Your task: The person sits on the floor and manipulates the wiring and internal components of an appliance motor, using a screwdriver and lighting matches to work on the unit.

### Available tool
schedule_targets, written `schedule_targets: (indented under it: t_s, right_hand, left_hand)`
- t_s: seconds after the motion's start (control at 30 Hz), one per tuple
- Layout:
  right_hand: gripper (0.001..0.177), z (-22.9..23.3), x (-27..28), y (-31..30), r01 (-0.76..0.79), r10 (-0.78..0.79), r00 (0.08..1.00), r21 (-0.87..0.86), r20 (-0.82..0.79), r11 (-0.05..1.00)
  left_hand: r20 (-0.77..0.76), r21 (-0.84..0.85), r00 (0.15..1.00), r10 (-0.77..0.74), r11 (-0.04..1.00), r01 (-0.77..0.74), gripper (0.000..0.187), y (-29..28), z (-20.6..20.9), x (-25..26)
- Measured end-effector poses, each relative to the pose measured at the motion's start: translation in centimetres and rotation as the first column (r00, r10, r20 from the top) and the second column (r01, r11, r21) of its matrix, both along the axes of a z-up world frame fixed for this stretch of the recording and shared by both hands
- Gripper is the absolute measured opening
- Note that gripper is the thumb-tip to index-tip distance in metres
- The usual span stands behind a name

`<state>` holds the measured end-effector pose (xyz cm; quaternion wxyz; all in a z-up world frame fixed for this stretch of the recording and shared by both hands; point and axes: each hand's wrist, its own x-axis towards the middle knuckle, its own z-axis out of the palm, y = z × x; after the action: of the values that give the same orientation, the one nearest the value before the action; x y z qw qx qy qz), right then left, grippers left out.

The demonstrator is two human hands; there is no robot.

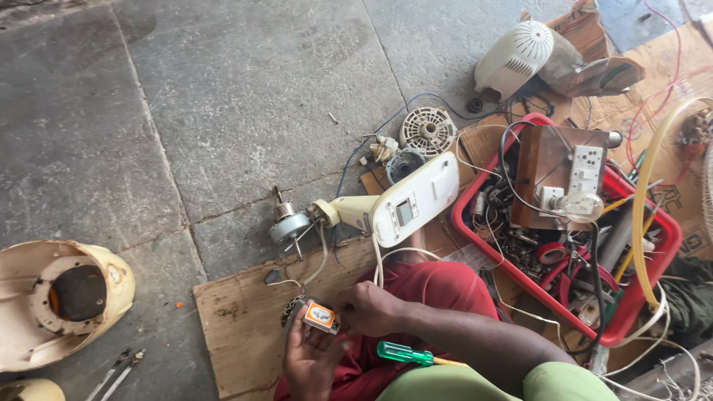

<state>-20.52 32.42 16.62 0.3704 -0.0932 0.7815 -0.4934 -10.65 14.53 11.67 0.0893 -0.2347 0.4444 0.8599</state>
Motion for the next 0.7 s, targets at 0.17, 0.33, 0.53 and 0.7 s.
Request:
schedule_targets:
  t_s: [0.17, 0.33, 0.53, 0.7]
  right_hand:
    - [0.015, 0.7, 0.0, -0.1, -0.065, 0.071, 0.994, 0.071, -0.082, 0.995]
    - [0.022, 0.4, 0.0, -0.6, -0.129, 0.121, 0.974, 0.025, 0.190, 0.991]
    - [0.013, -1.3, 1.0, -0.2, -0.202, 0.220, 0.965, 0.135, -0.141, 0.970]
    - [0.014, 0.0, 0.1, -0.1, -0.126, 0.137, 0.983, 0.095, -0.121, 0.988]
  left_hand:
    - [-0.024, -0.191, 1.000, -0.018, 0.981, 0.013, 0.091, 0.8, 0.9, -0.3]
    - [0.016, -0.237, 0.999, 0.030, 0.971, -0.025, 0.070, 0.1, -0.6, 0.6]
    - [0.204, -0.235, 0.979, 0.002, 0.971, 0.047, 0.072, -0.4, -2.1, 1.2]
    - [0.142, -0.344, 0.980, -0.143, 0.921, 0.184, 0.067, -0.3, -0.6, -0.4]
